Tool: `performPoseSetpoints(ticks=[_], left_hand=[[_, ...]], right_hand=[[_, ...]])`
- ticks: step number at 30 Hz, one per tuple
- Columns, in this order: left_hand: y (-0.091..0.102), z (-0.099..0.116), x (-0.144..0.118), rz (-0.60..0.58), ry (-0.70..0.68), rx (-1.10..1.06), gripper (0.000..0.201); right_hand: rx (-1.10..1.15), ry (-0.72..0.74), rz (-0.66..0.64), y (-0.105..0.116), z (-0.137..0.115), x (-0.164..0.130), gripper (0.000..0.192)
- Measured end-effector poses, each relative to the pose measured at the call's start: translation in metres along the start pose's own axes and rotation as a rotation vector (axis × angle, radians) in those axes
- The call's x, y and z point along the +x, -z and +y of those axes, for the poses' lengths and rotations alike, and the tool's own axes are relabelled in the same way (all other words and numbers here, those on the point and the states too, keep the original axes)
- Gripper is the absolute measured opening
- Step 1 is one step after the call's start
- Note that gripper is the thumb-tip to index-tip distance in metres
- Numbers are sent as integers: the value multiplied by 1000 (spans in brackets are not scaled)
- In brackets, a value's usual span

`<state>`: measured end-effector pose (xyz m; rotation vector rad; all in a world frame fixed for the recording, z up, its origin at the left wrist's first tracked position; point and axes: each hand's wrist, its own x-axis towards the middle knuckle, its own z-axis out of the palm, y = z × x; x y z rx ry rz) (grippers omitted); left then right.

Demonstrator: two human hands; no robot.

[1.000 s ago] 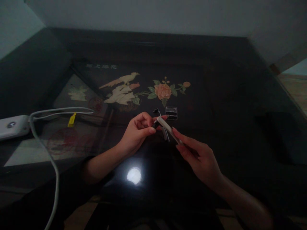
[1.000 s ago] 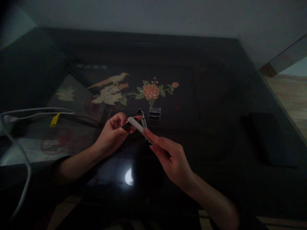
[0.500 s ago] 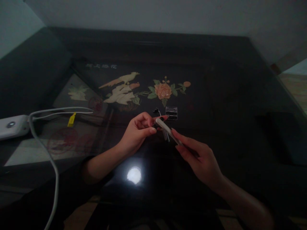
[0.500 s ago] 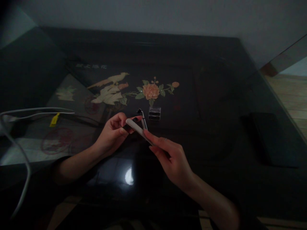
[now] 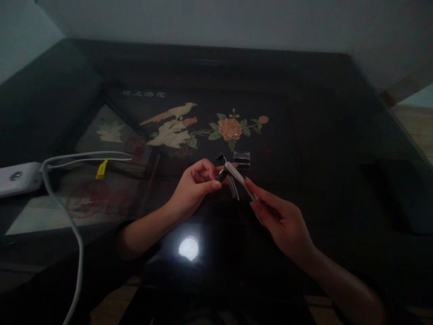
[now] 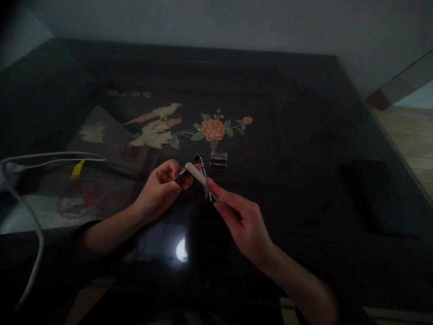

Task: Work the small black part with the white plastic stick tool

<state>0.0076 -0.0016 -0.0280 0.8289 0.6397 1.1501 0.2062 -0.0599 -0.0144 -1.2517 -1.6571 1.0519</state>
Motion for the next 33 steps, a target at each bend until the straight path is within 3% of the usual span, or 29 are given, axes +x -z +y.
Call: performPoseSetpoints(ticks=[11, 21, 33], left_hand=[[-2, 2, 1, 6, 34, -6, 37], [-1, 1, -1, -10, 13, -15, 35], [0, 0, -1, -30, 8, -58, 34]], right_hand=[[20, 105, -111, 1, 1, -3, 49], [-22, 73, 10, 2, 3, 4, 43], [-12, 64, 23, 3, 2, 3, 41]])
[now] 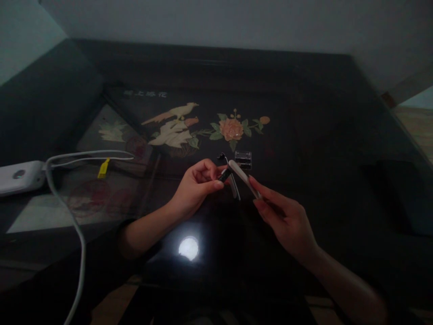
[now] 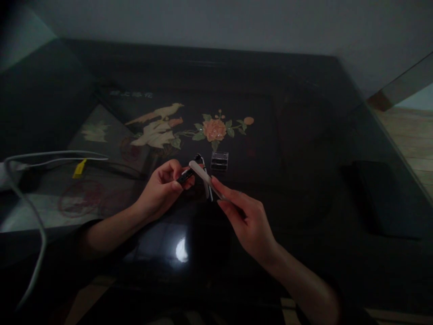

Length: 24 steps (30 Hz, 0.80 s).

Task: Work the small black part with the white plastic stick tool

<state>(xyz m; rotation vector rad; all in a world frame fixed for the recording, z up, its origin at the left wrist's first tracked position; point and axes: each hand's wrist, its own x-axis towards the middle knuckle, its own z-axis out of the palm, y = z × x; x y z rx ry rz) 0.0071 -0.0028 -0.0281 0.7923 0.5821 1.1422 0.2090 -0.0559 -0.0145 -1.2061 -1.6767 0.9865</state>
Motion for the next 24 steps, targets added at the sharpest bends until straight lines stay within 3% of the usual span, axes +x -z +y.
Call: performPoseSetpoints(ticks=[12, 24], left_hand=[[-2, 1, 2, 1, 4, 38, 36], [-2, 0, 3, 55, -1, 81, 39]], right_hand=[[34, 80, -25, -4, 4, -3, 56], [-17, 95, -75, -3, 5, -7, 54]])
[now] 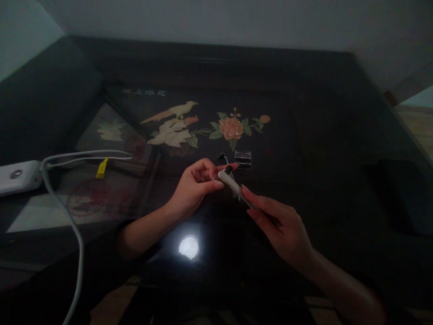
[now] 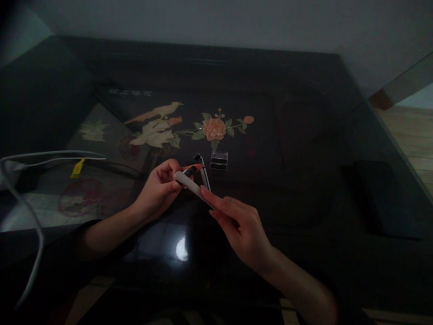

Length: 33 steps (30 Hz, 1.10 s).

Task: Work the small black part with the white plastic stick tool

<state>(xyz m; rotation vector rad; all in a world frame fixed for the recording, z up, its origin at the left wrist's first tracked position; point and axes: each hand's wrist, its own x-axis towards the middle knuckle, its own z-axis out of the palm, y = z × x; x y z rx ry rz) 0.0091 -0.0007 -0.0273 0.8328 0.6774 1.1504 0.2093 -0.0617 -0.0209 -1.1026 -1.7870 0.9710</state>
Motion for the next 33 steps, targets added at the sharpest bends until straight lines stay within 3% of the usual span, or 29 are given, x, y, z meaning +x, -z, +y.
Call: performPoseSetpoints(ticks=[11, 24, 33], left_hand=[[1, -1, -2, -16, 7, -28, 38], [-1, 1, 1, 9, 9, 16, 37], [2, -1, 0, -3, 23, 16, 38]], right_hand=[[-44, -62, 96, 2, 2, 5, 47], [27, -44, -26, -2, -3, -1, 48], [-2, -69, 35, -1, -1, 3, 44]])
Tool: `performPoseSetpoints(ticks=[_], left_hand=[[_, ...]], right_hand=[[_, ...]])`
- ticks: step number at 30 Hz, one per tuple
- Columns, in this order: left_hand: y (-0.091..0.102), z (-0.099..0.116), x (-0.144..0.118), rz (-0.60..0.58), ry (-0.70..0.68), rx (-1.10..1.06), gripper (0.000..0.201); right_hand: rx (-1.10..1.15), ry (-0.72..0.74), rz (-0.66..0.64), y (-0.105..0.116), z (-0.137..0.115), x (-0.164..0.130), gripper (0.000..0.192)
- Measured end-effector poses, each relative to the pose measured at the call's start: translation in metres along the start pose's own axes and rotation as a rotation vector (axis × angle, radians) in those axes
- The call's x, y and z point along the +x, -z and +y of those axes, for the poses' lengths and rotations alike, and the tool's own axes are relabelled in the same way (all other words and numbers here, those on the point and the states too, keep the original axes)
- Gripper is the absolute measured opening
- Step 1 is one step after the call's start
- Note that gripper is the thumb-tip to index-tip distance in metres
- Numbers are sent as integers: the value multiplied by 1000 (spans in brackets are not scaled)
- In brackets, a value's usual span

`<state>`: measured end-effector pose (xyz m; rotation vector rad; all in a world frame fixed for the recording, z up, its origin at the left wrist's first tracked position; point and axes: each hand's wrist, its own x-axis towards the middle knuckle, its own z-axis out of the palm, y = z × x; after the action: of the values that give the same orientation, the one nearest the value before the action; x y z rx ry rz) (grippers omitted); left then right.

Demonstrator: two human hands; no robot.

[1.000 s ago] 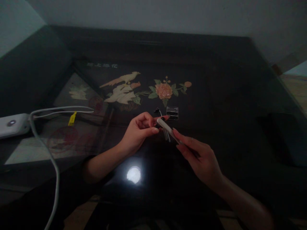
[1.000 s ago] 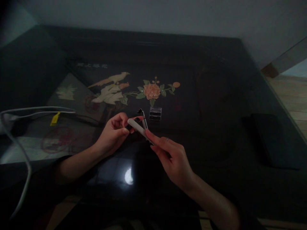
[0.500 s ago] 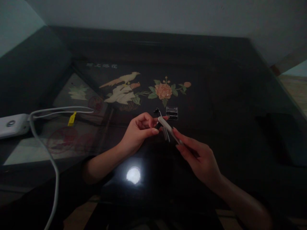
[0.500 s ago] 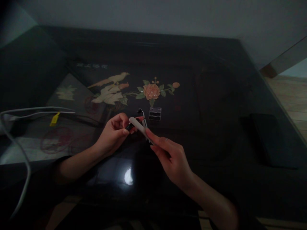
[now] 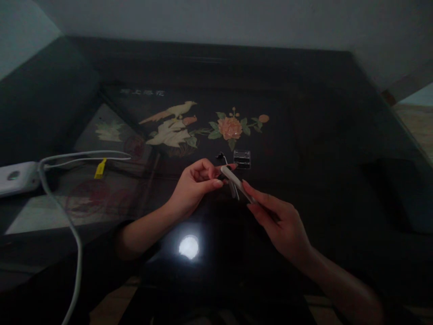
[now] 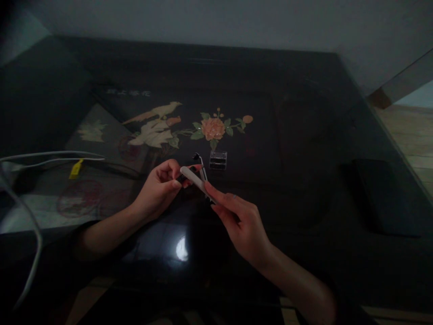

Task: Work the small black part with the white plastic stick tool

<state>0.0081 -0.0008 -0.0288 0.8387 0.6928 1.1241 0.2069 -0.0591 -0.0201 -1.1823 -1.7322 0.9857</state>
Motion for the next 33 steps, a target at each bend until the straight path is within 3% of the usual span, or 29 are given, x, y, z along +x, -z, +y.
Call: performPoseSetpoints(ticks=[12, 24, 33], left_hand=[[-1, 1, -3, 11, -1, 9, 37], [-3, 3, 0, 10, -12, 3, 38], [1, 0, -2, -1, 16, -42, 44]], right_hand=[[4, -21, 49, 1, 2, 2, 44], [18, 33, -65, 1, -2, -3, 49], [14, -6, -8, 1, 1, 0, 46]])
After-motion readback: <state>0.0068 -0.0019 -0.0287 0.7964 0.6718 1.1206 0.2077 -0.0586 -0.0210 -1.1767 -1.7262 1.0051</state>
